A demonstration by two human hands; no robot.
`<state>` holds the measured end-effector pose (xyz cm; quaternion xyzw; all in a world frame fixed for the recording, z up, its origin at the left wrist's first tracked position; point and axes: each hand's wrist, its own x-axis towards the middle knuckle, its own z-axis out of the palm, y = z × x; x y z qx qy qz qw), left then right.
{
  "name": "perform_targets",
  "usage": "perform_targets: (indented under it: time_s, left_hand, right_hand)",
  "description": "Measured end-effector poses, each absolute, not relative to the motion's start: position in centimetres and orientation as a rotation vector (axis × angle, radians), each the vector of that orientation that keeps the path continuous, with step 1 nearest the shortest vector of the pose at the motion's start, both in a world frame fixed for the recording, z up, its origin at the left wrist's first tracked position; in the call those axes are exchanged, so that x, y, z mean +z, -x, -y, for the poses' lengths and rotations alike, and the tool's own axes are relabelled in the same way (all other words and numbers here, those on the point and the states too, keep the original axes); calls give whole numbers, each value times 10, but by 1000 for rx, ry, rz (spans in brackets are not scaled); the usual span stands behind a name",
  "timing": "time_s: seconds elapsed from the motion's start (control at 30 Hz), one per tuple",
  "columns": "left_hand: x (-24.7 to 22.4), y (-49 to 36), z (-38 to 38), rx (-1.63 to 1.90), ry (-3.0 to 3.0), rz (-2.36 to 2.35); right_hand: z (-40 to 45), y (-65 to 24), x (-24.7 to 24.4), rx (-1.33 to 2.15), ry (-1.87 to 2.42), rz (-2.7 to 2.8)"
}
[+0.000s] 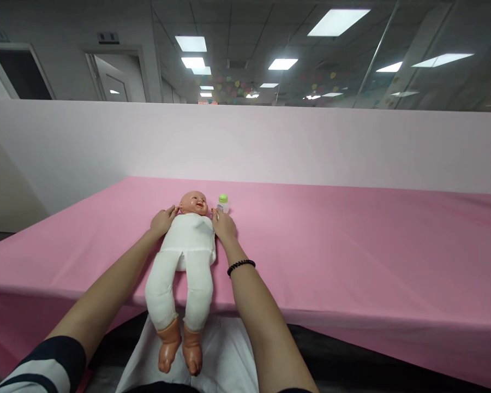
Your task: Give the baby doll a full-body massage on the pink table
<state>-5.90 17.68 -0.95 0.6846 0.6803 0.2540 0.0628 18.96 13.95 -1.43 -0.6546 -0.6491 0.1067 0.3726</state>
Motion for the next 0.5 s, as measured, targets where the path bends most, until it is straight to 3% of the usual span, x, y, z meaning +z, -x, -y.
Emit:
perform_targets:
  time_s: [0.1,0.33,0.5]
  left_hand:
    - [-11,62,-180,815,-2038,-1996]
    - [-17,70,-188,1356,-1531,-1552]
    - [-8,76,-192,1586,-1351,-1190]
  right_hand:
    - [-143,-194,-18,378,1605,1598]
    - [-164,-202,-17,727,1237,1045]
    - [-166,-211,-4,917,873,1005]
